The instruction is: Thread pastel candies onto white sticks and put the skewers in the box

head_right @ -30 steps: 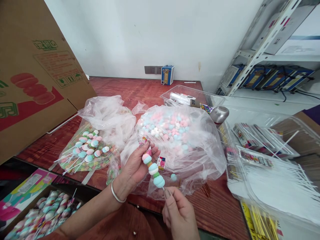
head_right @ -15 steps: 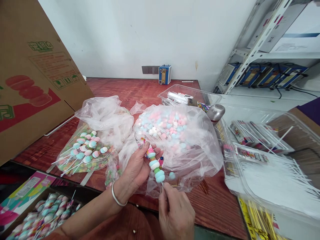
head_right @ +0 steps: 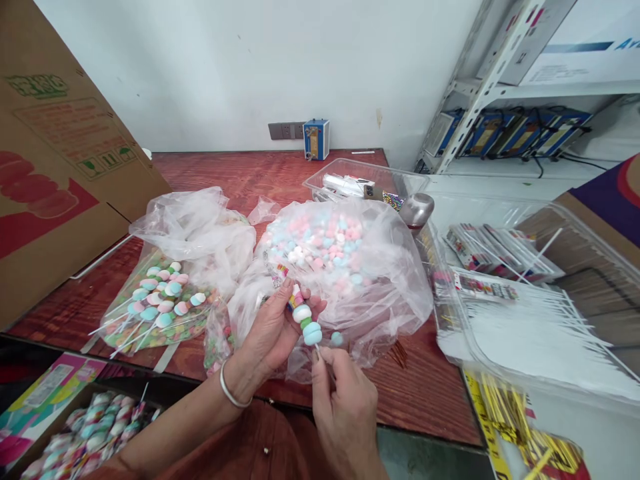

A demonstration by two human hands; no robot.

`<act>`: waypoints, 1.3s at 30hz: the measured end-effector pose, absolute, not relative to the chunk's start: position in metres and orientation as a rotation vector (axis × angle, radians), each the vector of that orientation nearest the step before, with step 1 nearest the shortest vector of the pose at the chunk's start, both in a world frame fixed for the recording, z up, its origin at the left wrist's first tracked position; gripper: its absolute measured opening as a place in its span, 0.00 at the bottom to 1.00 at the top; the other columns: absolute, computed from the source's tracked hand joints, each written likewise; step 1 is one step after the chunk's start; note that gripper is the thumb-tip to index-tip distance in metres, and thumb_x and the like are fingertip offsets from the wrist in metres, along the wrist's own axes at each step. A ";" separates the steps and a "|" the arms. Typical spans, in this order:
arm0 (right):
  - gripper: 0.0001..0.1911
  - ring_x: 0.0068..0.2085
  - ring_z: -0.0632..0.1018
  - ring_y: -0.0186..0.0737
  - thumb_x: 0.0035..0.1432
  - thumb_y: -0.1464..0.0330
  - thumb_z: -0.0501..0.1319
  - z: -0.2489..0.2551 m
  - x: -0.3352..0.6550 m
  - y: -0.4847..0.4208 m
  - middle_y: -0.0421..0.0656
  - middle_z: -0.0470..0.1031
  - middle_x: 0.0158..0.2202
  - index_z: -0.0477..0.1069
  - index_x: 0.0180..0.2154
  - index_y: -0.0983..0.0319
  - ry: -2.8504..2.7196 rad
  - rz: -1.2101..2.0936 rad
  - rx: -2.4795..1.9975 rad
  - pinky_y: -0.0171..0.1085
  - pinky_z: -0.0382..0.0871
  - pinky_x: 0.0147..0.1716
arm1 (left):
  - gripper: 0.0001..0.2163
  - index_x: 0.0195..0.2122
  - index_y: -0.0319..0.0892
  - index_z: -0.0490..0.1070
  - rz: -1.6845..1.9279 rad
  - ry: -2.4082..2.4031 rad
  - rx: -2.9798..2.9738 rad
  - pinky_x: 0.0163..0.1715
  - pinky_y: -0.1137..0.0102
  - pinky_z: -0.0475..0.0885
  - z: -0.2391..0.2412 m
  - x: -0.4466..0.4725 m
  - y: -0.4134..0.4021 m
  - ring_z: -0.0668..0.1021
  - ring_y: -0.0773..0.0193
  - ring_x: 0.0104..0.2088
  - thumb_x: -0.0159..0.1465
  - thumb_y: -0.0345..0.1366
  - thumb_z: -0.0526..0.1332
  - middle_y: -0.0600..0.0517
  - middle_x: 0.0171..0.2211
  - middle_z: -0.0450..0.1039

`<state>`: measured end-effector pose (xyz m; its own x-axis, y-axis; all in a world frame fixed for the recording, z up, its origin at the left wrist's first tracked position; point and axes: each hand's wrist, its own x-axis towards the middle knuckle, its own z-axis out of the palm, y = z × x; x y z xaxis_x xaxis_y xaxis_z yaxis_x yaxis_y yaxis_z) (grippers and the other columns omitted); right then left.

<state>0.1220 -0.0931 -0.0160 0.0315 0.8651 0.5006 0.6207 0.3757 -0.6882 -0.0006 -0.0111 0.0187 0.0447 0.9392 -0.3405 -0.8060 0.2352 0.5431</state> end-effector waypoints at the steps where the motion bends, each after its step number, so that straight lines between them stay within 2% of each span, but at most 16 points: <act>1: 0.08 0.25 0.73 0.34 0.66 0.66 0.57 -0.015 0.122 -0.093 0.38 0.74 0.25 0.71 0.35 0.60 -1.621 0.480 -1.369 0.32 0.64 0.26 | 0.12 0.30 0.37 0.71 1.336 0.696 0.235 0.43 0.61 0.76 0.018 -0.001 -0.012 0.79 0.64 0.30 0.61 0.41 0.66 0.52 0.28 0.73; 4: 0.18 0.20 0.64 0.31 0.66 0.56 0.56 -0.015 0.122 -0.090 0.35 0.62 0.19 0.68 0.28 0.60 -1.343 1.031 -1.387 0.31 0.56 0.19 | 0.12 0.34 0.38 0.72 1.268 0.590 0.243 0.46 0.60 0.75 0.016 -0.003 -0.013 0.79 0.63 0.31 0.63 0.43 0.64 0.52 0.28 0.73; 7: 0.22 0.16 0.51 0.28 0.61 0.49 0.58 -0.017 0.122 -0.087 0.29 0.50 0.16 0.65 0.26 0.60 -0.921 1.577 -1.208 0.31 0.46 0.16 | 0.14 0.36 0.37 0.73 1.185 0.515 0.229 0.49 0.59 0.74 0.012 -0.005 -0.013 0.80 0.61 0.35 0.65 0.45 0.61 0.50 0.29 0.74; 10: 0.21 0.16 0.47 0.27 0.60 0.50 0.59 -0.017 0.121 -0.087 0.27 0.45 0.14 0.64 0.26 0.59 -0.704 1.792 -1.092 0.31 0.46 0.16 | 0.15 0.35 0.36 0.73 1.149 0.519 0.224 0.49 0.58 0.74 0.007 -0.005 -0.012 0.80 0.58 0.37 0.66 0.46 0.59 0.49 0.30 0.74; 13: 0.19 0.18 0.57 0.30 0.61 0.53 0.59 -0.017 0.121 -0.089 0.32 0.55 0.17 0.70 0.28 0.61 -0.964 1.480 -1.223 0.32 0.52 0.19 | 0.13 0.36 0.36 0.73 1.164 0.615 0.237 0.47 0.59 0.75 0.003 -0.003 -0.010 0.81 0.58 0.37 0.66 0.44 0.60 0.49 0.31 0.75; 15: 0.16 0.24 0.64 0.32 0.62 0.57 0.59 -0.017 0.122 -0.090 0.37 0.64 0.21 0.73 0.30 0.62 -1.212 1.140 -1.331 0.32 0.57 0.23 | 0.09 0.40 0.38 0.73 1.221 0.667 0.291 0.46 0.61 0.76 0.004 -0.003 -0.008 0.81 0.58 0.39 0.64 0.38 0.63 0.48 0.37 0.77; 17: 0.14 0.26 0.68 0.34 0.64 0.60 0.58 -0.017 0.123 -0.091 0.38 0.69 0.24 0.75 0.32 0.62 -1.360 0.937 -1.372 0.31 0.61 0.26 | 0.10 0.44 0.40 0.72 1.276 0.669 0.359 0.47 0.62 0.75 0.005 -0.005 -0.005 0.81 0.59 0.42 0.61 0.31 0.66 0.48 0.43 0.77; 20: 0.12 0.26 0.71 0.33 0.67 0.66 0.55 -0.018 0.124 -0.090 0.38 0.71 0.26 0.74 0.34 0.62 -1.494 0.746 -1.358 0.31 0.63 0.26 | 0.10 0.40 0.39 0.73 1.290 0.657 0.379 0.49 0.61 0.75 0.008 -0.009 -0.001 0.81 0.59 0.42 0.58 0.28 0.68 0.49 0.41 0.77; 23: 0.09 0.28 0.72 0.35 0.67 0.70 0.56 -0.020 0.125 -0.087 0.40 0.72 0.26 0.74 0.37 0.64 -1.702 0.278 -1.339 0.33 0.63 0.30 | 0.07 0.34 0.38 0.73 1.288 0.696 0.321 0.49 0.60 0.75 0.010 -0.010 0.000 0.81 0.59 0.38 0.57 0.31 0.69 0.50 0.34 0.77; 25: 0.08 0.26 0.71 0.36 0.66 0.72 0.57 -0.022 0.127 -0.086 0.40 0.71 0.24 0.75 0.38 0.65 -1.822 -0.043 -1.327 0.35 0.61 0.29 | 0.07 0.33 0.38 0.72 1.288 0.739 0.279 0.48 0.60 0.76 0.012 -0.010 -0.001 0.82 0.59 0.36 0.57 0.32 0.70 0.51 0.31 0.76; 27: 0.07 0.24 0.68 0.36 0.66 0.72 0.57 -0.023 0.127 -0.086 0.39 0.68 0.22 0.75 0.38 0.64 -1.868 -0.164 -1.333 0.36 0.58 0.27 | 0.08 0.33 0.37 0.72 1.286 0.775 0.251 0.46 0.59 0.77 0.013 -0.008 -0.003 0.82 0.59 0.35 0.57 0.33 0.70 0.50 0.30 0.76; 29: 0.09 0.24 0.68 0.36 0.66 0.70 0.57 -0.023 0.127 -0.086 0.39 0.69 0.22 0.74 0.34 0.62 -1.814 0.017 -1.354 0.36 0.57 0.27 | 0.08 0.33 0.37 0.72 1.275 0.778 0.243 0.47 0.58 0.77 0.012 -0.006 -0.005 0.82 0.59 0.34 0.57 0.34 0.70 0.50 0.31 0.77; 31: 0.15 0.23 0.66 0.34 0.67 0.64 0.56 -0.022 0.125 -0.086 0.38 0.66 0.21 0.72 0.29 0.62 -1.627 0.511 -1.375 0.34 0.57 0.24 | 0.08 0.35 0.37 0.73 1.245 0.727 0.246 0.48 0.57 0.76 0.010 -0.004 -0.007 0.82 0.59 0.35 0.58 0.35 0.69 0.49 0.32 0.78; 35: 0.21 0.15 0.49 0.28 0.65 0.52 0.54 -0.018 0.118 -0.086 0.28 0.48 0.16 0.68 0.29 0.61 -0.868 1.568 -1.175 0.32 0.48 0.15 | 0.09 0.37 0.38 0.74 1.147 0.570 0.236 0.50 0.57 0.74 0.004 -0.002 -0.010 0.82 0.58 0.38 0.62 0.39 0.66 0.48 0.33 0.78; 37: 0.20 0.16 0.45 0.27 0.63 0.51 0.55 -0.018 0.116 -0.085 0.27 0.45 0.17 0.68 0.31 0.61 -0.704 1.702 -1.089 0.31 0.47 0.14 | 0.10 0.38 0.38 0.75 1.132 0.556 0.235 0.51 0.57 0.74 0.003 -0.001 -0.011 0.82 0.58 0.39 0.63 0.40 0.64 0.48 0.34 0.78; 39: 0.19 0.17 0.51 0.28 0.64 0.53 0.56 -0.021 0.116 -0.085 0.30 0.51 0.18 0.69 0.31 0.61 -0.873 1.532 -1.152 0.31 0.51 0.15 | 0.10 0.38 0.38 0.74 1.131 0.572 0.239 0.51 0.58 0.74 0.003 0.001 -0.012 0.82 0.58 0.40 0.64 0.41 0.63 0.48 0.35 0.78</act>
<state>0.1159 -0.0852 -0.0205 -0.0583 0.9681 -0.2438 -0.2832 -0.2503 -0.9258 0.0012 -0.0120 0.0032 0.3022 0.9020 -0.3084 -0.7830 0.4193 0.4593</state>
